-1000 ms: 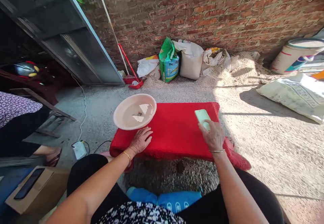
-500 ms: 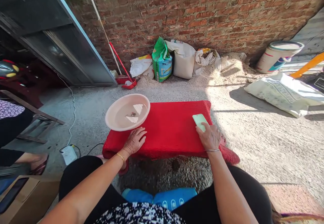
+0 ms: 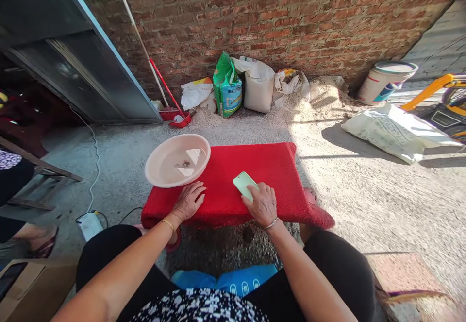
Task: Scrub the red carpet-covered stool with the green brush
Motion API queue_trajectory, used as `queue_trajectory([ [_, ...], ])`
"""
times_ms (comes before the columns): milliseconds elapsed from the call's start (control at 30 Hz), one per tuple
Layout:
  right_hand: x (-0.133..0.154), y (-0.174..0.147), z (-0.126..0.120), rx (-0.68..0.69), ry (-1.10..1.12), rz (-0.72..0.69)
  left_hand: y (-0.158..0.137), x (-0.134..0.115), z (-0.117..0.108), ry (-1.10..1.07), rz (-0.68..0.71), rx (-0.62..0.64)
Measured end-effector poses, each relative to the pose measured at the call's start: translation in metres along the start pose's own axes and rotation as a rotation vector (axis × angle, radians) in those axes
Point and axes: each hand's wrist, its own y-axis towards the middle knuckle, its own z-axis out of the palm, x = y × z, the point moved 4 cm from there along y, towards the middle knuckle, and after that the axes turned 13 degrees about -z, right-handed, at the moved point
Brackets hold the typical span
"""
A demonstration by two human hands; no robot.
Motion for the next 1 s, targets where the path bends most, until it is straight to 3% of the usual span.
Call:
queue_trajectory([
  [100, -0.026, -0.007, -0.003, 0.036, -0.039, 0.126, 0.000, 0.000, 0.000, 0.003, -0.001, 0.006],
  [267, -0.126, -0.046, -0.038, 0.033, -0.150, 0.552, 0.001, -0.001, 0.002, -0.006, 0.000, 0.006],
  [333, -0.150, -0.062, -0.052, 0.003, -0.170, 0.696, 0.001, 0.000, 0.002, -0.016, -0.004, 0.009],
  [433, -0.139, -0.067, -0.060, -0.061, -0.156, 0.656, 0.001, 0.000, 0.002, -0.019, -0.004, 0.007],
  [600, -0.028, -0.044, -0.038, -0.018, -0.018, 0.172, 0.000, -0.001, 0.001, 0.008, 0.008, -0.002],
  [700, 0.015, -0.038, -0.026, 0.061, 0.048, 0.028, 0.001, -0.002, 0.001, 0.011, 0.011, 0.000],
  [800, -0.004, -0.047, -0.026, 0.096, 0.023, 0.092, 0.002, -0.001, 0.002, 0.009, 0.011, 0.007],
  [1000, -0.115, -0.094, -0.057, 0.047, -0.167, 0.605, 0.002, 0.001, 0.004, -0.006, 0.002, 0.008],
])
